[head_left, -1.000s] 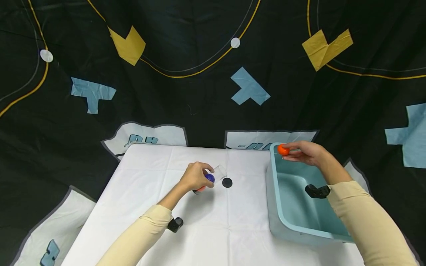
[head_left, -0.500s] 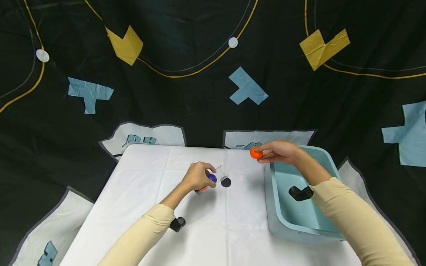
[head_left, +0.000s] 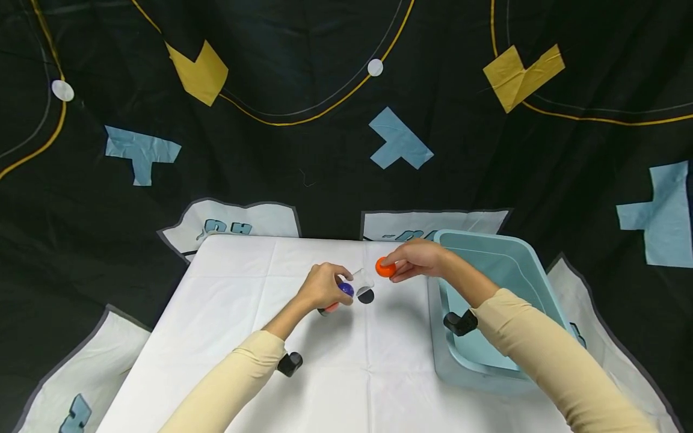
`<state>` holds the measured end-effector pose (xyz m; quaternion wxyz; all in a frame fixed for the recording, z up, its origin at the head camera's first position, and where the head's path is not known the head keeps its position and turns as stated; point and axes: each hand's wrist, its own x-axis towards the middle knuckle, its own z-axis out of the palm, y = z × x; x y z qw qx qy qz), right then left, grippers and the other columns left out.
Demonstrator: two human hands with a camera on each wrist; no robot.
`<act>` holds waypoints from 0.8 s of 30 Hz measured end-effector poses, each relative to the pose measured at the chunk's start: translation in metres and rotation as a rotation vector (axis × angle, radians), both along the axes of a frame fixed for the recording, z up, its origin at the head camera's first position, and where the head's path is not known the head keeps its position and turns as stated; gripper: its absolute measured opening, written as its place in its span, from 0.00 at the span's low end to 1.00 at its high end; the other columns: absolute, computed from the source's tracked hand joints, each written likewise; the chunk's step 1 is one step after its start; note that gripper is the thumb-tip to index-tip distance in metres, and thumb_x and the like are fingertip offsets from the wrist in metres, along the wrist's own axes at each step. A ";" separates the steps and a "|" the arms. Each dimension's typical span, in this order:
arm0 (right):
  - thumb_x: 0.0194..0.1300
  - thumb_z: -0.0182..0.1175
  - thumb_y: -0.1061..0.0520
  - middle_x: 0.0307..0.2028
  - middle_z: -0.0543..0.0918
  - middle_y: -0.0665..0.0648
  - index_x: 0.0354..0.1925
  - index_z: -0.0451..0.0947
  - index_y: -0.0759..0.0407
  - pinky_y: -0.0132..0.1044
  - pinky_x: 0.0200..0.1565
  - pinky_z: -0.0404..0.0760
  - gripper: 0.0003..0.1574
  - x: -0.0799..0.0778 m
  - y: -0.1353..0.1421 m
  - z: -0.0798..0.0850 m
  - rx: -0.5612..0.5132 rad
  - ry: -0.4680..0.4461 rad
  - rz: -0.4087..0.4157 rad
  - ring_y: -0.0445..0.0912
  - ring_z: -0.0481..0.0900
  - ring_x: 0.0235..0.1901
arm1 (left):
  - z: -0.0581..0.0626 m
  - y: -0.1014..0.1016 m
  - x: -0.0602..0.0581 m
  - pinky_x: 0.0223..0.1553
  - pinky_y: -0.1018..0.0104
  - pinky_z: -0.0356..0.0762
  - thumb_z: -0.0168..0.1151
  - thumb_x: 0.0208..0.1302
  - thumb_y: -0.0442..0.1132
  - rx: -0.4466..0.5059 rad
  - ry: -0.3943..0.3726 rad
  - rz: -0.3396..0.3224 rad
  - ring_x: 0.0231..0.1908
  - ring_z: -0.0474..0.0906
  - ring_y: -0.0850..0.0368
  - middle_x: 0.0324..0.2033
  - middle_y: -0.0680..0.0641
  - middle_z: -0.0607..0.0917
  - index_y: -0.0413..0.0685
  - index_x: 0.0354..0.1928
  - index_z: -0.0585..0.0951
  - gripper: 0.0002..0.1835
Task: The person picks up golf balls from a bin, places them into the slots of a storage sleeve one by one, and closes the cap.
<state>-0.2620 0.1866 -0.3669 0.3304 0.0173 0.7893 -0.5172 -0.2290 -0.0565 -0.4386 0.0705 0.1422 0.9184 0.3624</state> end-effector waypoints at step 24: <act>0.66 0.66 0.58 0.40 0.88 0.65 0.47 0.79 0.73 0.43 0.50 0.85 0.19 0.009 -0.025 -0.023 0.014 0.006 0.035 0.46 0.87 0.30 | -0.003 0.008 0.000 0.36 0.66 0.82 0.83 0.41 0.38 -0.002 0.011 -0.034 0.34 0.85 0.55 0.35 0.44 0.91 0.48 0.44 0.89 0.23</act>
